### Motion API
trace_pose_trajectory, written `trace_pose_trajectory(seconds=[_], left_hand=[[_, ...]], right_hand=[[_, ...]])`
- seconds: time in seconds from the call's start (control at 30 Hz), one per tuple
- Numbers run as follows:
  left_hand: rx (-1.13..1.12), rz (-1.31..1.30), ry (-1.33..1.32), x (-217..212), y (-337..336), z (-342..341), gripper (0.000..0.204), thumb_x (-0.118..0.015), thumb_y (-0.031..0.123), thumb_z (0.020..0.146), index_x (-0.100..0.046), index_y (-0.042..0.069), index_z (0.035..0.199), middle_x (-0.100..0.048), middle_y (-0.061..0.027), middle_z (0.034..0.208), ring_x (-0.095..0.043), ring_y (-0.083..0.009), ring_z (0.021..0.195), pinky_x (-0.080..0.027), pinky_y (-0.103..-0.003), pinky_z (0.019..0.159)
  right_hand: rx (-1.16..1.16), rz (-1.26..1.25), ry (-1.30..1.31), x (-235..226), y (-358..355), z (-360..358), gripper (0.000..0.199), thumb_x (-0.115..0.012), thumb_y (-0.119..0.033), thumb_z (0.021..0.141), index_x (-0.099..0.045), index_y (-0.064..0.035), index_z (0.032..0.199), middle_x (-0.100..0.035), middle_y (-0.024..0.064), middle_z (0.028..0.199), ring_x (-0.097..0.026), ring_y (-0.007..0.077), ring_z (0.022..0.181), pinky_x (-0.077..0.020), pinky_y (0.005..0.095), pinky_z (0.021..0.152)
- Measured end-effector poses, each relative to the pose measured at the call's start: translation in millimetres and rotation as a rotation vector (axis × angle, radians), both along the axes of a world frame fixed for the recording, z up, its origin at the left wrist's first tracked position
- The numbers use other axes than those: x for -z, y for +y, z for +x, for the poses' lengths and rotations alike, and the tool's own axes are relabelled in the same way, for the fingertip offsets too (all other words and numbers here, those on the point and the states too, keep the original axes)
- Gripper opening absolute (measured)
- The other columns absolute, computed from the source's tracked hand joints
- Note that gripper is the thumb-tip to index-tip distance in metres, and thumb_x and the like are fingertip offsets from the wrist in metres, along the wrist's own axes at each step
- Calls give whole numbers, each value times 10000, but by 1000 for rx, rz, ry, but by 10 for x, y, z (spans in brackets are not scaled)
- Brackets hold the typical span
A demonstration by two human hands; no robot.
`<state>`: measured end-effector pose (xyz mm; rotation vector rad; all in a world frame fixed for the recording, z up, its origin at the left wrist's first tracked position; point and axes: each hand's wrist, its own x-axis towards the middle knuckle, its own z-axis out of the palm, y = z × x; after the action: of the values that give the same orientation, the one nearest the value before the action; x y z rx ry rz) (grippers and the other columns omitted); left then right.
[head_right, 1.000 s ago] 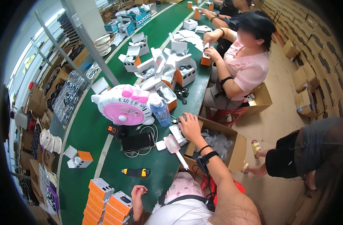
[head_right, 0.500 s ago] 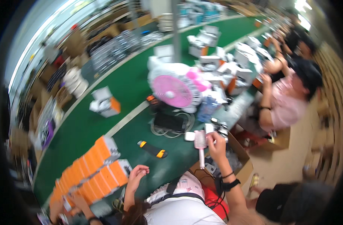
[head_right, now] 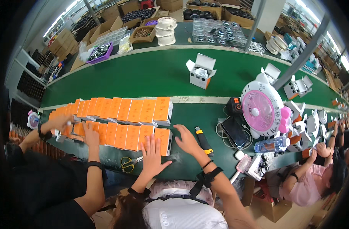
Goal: Assemble and pack electronic components into small cardboard boxes on a factory production line.
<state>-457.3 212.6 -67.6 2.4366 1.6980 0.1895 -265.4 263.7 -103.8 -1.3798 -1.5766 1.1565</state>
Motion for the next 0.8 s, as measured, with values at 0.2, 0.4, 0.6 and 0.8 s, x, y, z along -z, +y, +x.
trace_pose_trajectory(seconds=[0.2,0.4,0.6,0.8], left_hand=[[105,-39,-4,48,-104,161,980,-684,533,681,-265,40,1418,-162,-305,1449,-134,-423,1368,-124,-547,1086],[-220,134,-158,84,318,527,918,-775,362,650,-310,109,1399,-433,-269,1205,-444,-407,1081,-371,-453,908],[-83,-175,-100,-19,534,729,1070,-837,188,563,-214,128,1432,-557,-168,1035,-497,-370,1018,-416,-423,875],[142,-359,-703,21,259,714,967,-795,34,565,-305,90,1396,-558,-157,1189,-554,-339,1084,-444,-381,917]], right_hand=[[99,260,-758,285,-284,274,345,-697,-112,687,-586,-85,1012,-529,74,1078,-485,271,1074,-414,390,862],[-6,415,-905,446,-738,807,290,-559,-51,716,-627,-94,994,-527,70,1164,-460,268,1119,-378,396,912],[193,327,-653,240,-979,940,323,-631,-25,695,-605,-69,1014,-537,92,1138,-474,285,1124,-371,410,935],[189,241,-128,-148,-919,974,680,-779,-98,586,-487,-48,1197,-488,149,1186,-471,337,1112,-385,396,955]])
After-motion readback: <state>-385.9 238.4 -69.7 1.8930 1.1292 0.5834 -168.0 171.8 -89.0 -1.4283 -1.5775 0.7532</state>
